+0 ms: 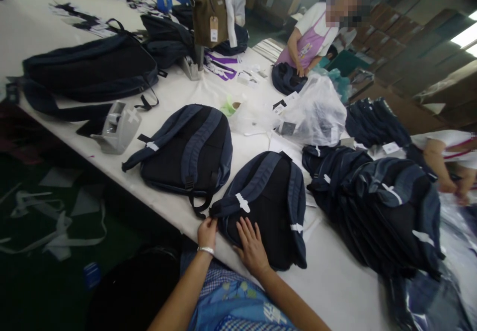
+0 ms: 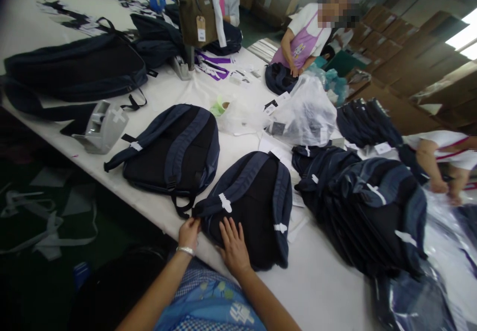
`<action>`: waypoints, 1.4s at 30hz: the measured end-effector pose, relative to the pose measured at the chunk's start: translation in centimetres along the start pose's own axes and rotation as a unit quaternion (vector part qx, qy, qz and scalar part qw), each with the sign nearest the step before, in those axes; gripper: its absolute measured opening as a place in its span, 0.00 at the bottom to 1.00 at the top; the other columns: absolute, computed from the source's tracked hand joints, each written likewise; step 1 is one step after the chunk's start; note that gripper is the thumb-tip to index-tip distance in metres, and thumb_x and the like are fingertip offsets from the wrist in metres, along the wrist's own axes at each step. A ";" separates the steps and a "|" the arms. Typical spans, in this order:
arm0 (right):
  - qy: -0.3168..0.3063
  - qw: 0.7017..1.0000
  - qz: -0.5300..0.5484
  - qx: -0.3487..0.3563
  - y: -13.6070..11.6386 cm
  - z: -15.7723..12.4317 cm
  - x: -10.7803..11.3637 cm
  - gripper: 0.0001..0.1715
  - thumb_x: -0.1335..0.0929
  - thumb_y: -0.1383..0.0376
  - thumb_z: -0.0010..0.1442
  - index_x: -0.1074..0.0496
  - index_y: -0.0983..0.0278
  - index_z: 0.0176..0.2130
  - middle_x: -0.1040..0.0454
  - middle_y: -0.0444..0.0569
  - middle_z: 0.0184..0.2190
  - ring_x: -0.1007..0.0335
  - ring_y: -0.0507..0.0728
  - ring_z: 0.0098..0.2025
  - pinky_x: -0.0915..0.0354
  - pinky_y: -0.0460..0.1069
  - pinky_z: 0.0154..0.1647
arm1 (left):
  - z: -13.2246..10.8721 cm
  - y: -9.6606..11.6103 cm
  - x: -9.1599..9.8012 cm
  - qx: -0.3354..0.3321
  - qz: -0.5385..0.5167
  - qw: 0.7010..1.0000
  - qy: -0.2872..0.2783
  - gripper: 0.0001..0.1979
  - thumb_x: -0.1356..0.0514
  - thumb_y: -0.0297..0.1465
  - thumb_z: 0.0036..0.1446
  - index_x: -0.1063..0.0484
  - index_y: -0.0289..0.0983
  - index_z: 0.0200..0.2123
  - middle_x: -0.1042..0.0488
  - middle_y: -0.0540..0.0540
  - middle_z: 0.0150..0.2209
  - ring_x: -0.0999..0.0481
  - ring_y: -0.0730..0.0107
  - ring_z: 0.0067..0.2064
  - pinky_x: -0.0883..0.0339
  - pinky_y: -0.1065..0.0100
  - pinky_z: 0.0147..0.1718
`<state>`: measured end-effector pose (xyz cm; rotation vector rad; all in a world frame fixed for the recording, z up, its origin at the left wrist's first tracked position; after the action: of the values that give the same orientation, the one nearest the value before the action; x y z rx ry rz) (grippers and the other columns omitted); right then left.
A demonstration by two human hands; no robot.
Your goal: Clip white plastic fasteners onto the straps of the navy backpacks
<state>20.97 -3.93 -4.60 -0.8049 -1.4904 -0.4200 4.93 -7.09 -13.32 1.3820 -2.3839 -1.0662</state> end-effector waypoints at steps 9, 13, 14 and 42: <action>0.074 0.957 0.277 -0.033 2.0 -0.3 2.2 0.33 0.38 0.68 0.64 0.50 0.57 0.65 0.42 0.51 0.63 0.53 0.58 0.66 0.52 0.64 0.65 | -3.4 4.8 1.3 -0.133 0.215 0.966 -0.057 0.18 0.38 0.45 0.49 0.28 0.37 0.36 0.22 0.43 0.35 0.21 0.60 0.38 0.28 0.61 0.39; 0.095 0.931 0.349 -0.045 2.6 -0.5 3.0 0.29 0.38 0.67 0.64 0.44 0.57 0.63 0.39 0.49 0.61 0.49 0.58 0.65 0.51 0.62 0.66 | -5.0 2.3 -2.1 0.014 0.150 0.960 -0.237 0.19 0.34 0.40 0.46 0.25 0.34 0.38 0.21 0.38 0.39 0.21 0.57 0.41 0.28 0.57 0.44; 0.100 0.926 0.360 -0.046 2.7 -0.5 3.2 0.28 0.38 0.66 0.64 0.43 0.57 0.62 0.39 0.49 0.61 0.48 0.58 0.65 0.50 0.62 0.66 | -5.2 1.6 -2.9 0.054 0.124 0.955 -0.264 0.19 0.32 0.37 0.45 0.25 0.33 0.39 0.22 0.38 0.41 0.22 0.57 0.43 0.29 0.56 0.46; 0.063 0.985 0.162 0.013 0.0 -2.2 0.8 0.41 0.41 0.79 0.56 0.49 0.55 0.64 0.45 0.47 0.64 0.56 0.59 0.67 0.52 0.65 0.65 | -2.4 -0.2 1.3 0.150 -0.035 0.986 -0.064 0.03 0.42 0.28 0.57 0.28 0.36 0.32 0.22 0.43 0.33 0.20 0.69 0.36 0.27 0.64 0.44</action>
<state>22.60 -5.23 -3.61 -0.9623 -1.2188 -0.2027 5.52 -9.37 -11.89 1.5439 -2.6980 -0.8598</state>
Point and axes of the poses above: each hand's wrist, its own z-axis towards the middle knuckle, its own x-axis out of the back of the hand, y = z × x, the point moved 6 cm from there along z, towards the middle knuckle
